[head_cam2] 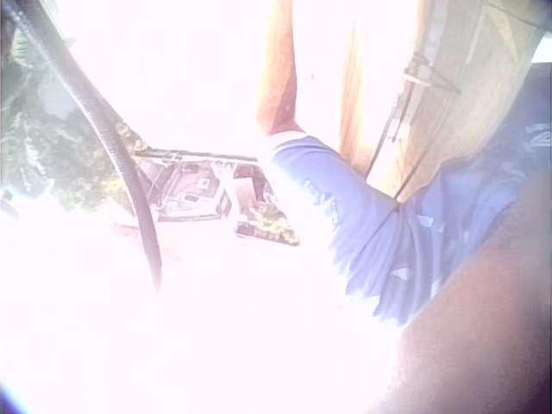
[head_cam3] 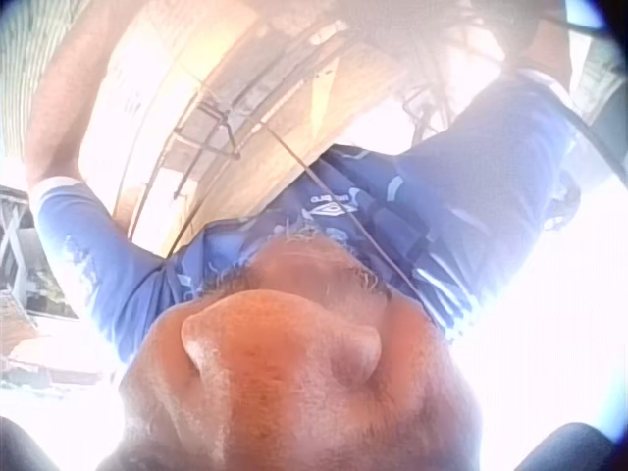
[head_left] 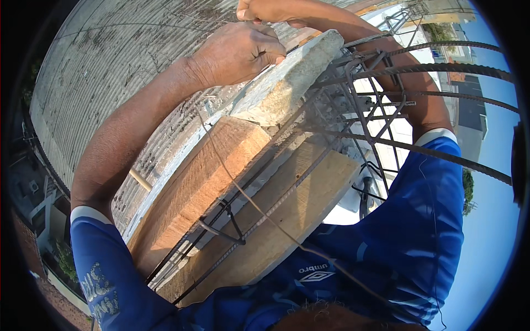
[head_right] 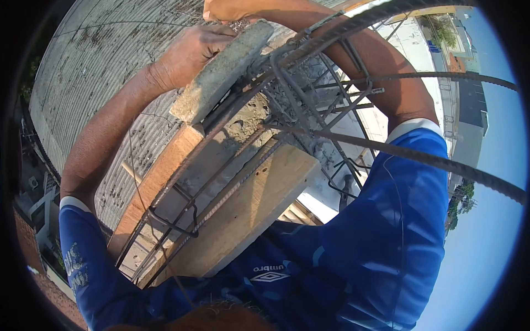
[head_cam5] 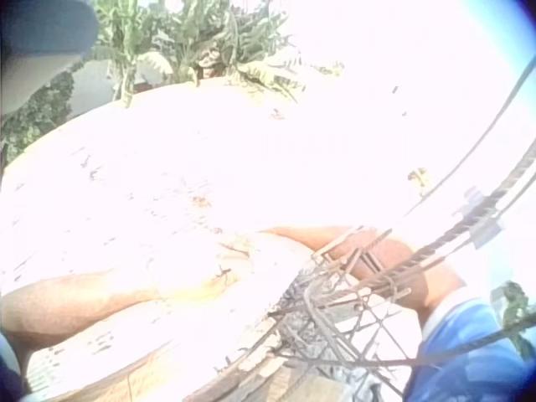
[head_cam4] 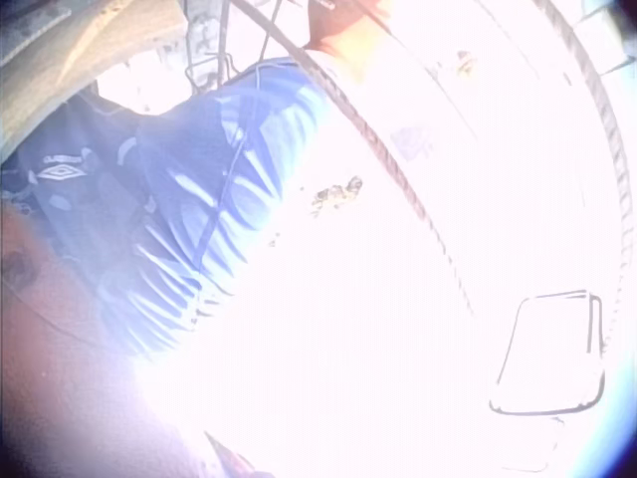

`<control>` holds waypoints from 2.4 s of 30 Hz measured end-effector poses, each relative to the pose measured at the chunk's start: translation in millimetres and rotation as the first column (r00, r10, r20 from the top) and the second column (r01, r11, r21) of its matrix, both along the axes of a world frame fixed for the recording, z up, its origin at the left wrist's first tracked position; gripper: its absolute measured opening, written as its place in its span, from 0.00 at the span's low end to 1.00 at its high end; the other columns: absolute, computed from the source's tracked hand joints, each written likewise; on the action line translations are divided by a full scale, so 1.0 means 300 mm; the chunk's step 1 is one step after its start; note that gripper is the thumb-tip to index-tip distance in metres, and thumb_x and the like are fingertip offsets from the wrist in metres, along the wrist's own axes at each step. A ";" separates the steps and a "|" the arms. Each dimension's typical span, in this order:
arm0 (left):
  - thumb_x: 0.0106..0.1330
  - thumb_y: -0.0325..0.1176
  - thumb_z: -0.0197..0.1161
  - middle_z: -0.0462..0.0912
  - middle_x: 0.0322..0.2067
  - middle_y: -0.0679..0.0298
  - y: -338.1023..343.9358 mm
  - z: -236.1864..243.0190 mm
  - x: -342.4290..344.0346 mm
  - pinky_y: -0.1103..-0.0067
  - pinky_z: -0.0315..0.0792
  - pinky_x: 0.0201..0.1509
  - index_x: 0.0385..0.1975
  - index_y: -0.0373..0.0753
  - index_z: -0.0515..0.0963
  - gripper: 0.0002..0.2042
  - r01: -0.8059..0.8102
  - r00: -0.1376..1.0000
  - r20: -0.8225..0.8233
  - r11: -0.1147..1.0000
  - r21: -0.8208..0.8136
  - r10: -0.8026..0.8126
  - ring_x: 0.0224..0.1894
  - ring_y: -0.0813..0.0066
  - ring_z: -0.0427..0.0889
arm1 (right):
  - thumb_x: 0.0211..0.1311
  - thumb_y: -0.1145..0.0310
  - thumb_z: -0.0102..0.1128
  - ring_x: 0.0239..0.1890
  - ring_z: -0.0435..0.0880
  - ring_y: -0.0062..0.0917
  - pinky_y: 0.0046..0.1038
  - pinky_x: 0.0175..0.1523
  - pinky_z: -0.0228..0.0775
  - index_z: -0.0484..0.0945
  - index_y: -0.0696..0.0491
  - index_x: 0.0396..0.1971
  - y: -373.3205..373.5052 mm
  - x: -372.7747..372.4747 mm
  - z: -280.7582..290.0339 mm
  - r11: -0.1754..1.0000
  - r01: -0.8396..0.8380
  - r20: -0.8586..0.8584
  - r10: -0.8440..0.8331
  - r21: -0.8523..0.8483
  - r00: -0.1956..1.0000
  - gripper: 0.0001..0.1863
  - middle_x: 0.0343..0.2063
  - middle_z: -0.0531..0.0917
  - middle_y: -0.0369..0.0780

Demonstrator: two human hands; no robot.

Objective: The person ties wire around a rebar structure and hammers nails into a wooden board positioned against the metal frame.

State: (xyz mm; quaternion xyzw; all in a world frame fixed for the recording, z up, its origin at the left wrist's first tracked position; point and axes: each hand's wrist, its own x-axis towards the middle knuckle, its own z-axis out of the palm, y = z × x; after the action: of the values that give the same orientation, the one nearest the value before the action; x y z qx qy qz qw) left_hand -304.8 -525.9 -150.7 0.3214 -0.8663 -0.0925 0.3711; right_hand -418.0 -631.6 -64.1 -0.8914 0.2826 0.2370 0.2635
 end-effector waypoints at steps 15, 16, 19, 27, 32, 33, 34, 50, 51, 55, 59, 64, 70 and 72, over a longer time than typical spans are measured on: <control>0.61 0.38 0.66 0.84 0.26 0.59 -0.072 0.011 -0.021 0.67 0.76 0.42 0.31 0.40 0.85 0.08 -0.034 0.994 0.109 0.887 0.460 -0.018 0.32 0.65 0.84 | 0.43 0.61 0.76 0.33 0.81 0.27 0.31 0.40 0.70 0.86 0.59 0.31 0.034 -0.058 0.026 0.999 0.018 0.044 -0.019 0.030 0.999 0.18 0.26 0.84 0.39; 0.59 0.39 0.68 0.84 0.25 0.59 -0.090 0.017 -0.029 0.68 0.76 0.41 0.29 0.40 0.85 0.09 -0.017 0.988 0.134 0.825 0.565 -0.072 0.31 0.67 0.84 | 0.43 0.61 0.76 0.33 0.81 0.27 0.31 0.40 0.70 0.86 0.59 0.31 0.038 -0.060 0.026 0.999 0.015 0.050 -0.017 0.033 0.999 0.18 0.26 0.84 0.39; 0.57 0.43 0.71 0.84 0.23 0.61 -0.121 0.008 -0.036 0.70 0.75 0.38 0.28 0.39 0.86 0.12 -0.028 0.981 0.161 0.751 0.660 -0.105 0.29 0.71 0.83 | 0.43 0.61 0.76 0.33 0.81 0.27 0.31 0.41 0.70 0.86 0.59 0.32 0.045 -0.058 0.030 0.999 0.006 0.065 -0.009 0.045 0.998 0.19 0.26 0.84 0.40; 0.60 0.48 0.71 0.82 0.24 0.67 0.046 -0.140 0.097 0.76 0.69 0.30 0.35 0.38 0.86 0.18 0.161 0.956 -0.251 0.446 0.881 0.152 0.26 0.77 0.75 | 0.42 0.61 0.77 0.34 0.81 0.28 0.32 0.41 0.70 0.87 0.59 0.32 0.096 -0.027 0.020 0.973 -0.081 0.055 0.071 0.215 0.996 0.19 0.27 0.84 0.40; 0.68 0.45 0.65 0.70 0.17 0.75 0.180 -0.140 0.161 0.83 0.55 0.20 0.34 0.39 0.82 0.14 0.188 0.889 -0.291 0.298 0.936 0.354 0.18 0.86 0.61 | 0.41 0.61 0.77 0.35 0.82 0.29 0.33 0.42 0.71 0.87 0.60 0.32 0.071 -0.014 0.001 0.874 -0.094 0.008 0.103 0.476 0.995 0.20 0.28 0.84 0.41; 0.68 0.43 0.63 0.71 0.18 0.74 0.199 -0.135 0.177 0.83 0.56 0.20 0.35 0.38 0.81 0.13 0.212 0.910 -0.282 0.244 0.946 0.304 0.18 0.87 0.62 | 0.40 0.61 0.77 0.37 0.82 0.30 0.33 0.43 0.71 0.87 0.60 0.33 0.064 -0.007 -0.009 0.827 -0.096 -0.003 0.117 0.554 0.993 0.21 0.29 0.85 0.42; 0.69 0.41 0.61 0.72 0.19 0.73 0.217 -0.129 0.196 0.83 0.57 0.20 0.36 0.38 0.80 0.11 0.219 0.931 -0.264 0.191 0.957 0.253 0.18 0.87 0.63 | 0.40 0.62 0.77 0.37 0.82 0.31 0.33 0.43 0.71 0.87 0.61 0.32 0.057 -0.001 -0.012 0.834 -0.031 -0.072 0.085 0.551 0.994 0.20 0.30 0.85 0.43; 0.67 0.35 0.63 0.83 0.26 0.60 0.304 -0.180 0.318 0.85 0.48 0.07 0.35 0.34 0.82 0.09 0.182 0.952 -0.139 -0.139 0.973 0.272 0.08 0.88 0.59 | 0.39 0.62 0.73 0.35 0.82 0.28 0.31 0.43 0.71 0.87 0.61 0.31 0.040 0.002 -0.022 0.849 -0.011 -0.109 0.080 0.528 0.991 0.19 0.28 0.85 0.41; 0.67 0.35 0.63 0.83 0.26 0.60 0.301 -0.188 0.323 0.85 0.48 0.07 0.35 0.34 0.82 0.09 0.179 0.950 -0.135 -0.139 0.974 0.283 0.08 0.88 0.59 | 0.39 0.62 0.74 0.34 0.82 0.28 0.32 0.43 0.71 0.87 0.60 0.31 0.041 0.002 -0.023 0.857 -0.012 -0.119 0.086 0.516 0.989 0.19 0.28 0.85 0.41; 0.65 0.38 0.66 0.83 0.27 0.61 0.293 -0.229 0.331 0.79 0.67 0.22 0.36 0.34 0.82 0.12 0.155 0.983 -0.147 -0.061 0.986 0.109 0.18 0.81 0.72 | 0.38 0.63 0.75 0.33 0.82 0.27 0.32 0.42 0.72 0.87 0.59 0.31 0.046 0.003 -0.024 0.868 -0.006 -0.122 0.076 0.497 0.990 0.19 0.28 0.86 0.39; 0.63 0.41 0.68 0.83 0.28 0.63 0.295 -0.257 0.351 0.71 0.74 0.43 0.37 0.35 0.82 0.14 0.185 0.979 -0.192 0.094 0.978 0.072 0.33 0.73 0.81 | 0.38 0.63 0.75 0.33 0.82 0.27 0.31 0.42 0.72 0.87 0.59 0.32 0.048 0.003 -0.025 0.867 -0.022 -0.112 0.089 0.497 0.990 0.19 0.28 0.85 0.39; 0.62 0.41 0.69 0.83 0.27 0.62 0.320 -0.248 0.366 0.74 0.74 0.34 0.38 0.36 0.82 0.14 0.282 0.940 -0.255 -0.093 0.955 0.226 0.29 0.72 0.81 | 0.32 0.59 0.75 0.34 0.82 0.31 0.33 0.36 0.71 0.88 0.55 0.28 0.051 0.006 -0.025 0.869 0.047 -0.153 0.032 0.492 0.988 0.20 0.31 0.85 0.42; 0.59 0.36 0.70 0.82 0.25 0.62 0.307 -0.239 0.334 0.77 0.72 0.28 0.36 0.36 0.80 0.11 0.196 0.966 -0.153 -0.202 0.960 0.208 0.24 0.74 0.79 | 0.31 0.58 0.75 0.34 0.81 0.29 0.31 0.36 0.70 0.88 0.55 0.28 0.056 0.010 -0.022 0.870 0.079 -0.178 0.010 0.486 0.984 0.21 0.30 0.85 0.41; 0.59 0.35 0.69 0.81 0.25 0.62 0.304 -0.243 0.332 0.77 0.71 0.28 0.35 0.36 0.80 0.11 0.199 0.968 -0.155 -0.224 0.954 0.198 0.24 0.74 0.78 | 0.31 0.58 0.76 0.34 0.81 0.29 0.31 0.36 0.70 0.88 0.55 0.28 0.055 0.010 -0.021 0.867 0.084 -0.178 0.005 0.491 0.984 0.21 0.30 0.85 0.41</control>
State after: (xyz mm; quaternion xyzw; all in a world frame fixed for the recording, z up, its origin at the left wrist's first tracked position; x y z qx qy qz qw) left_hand -205.3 -434.9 -223.7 0.4741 -0.4089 -0.7751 0.0847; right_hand -415.1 -615.1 -70.4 -0.7635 0.2521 0.3728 0.4631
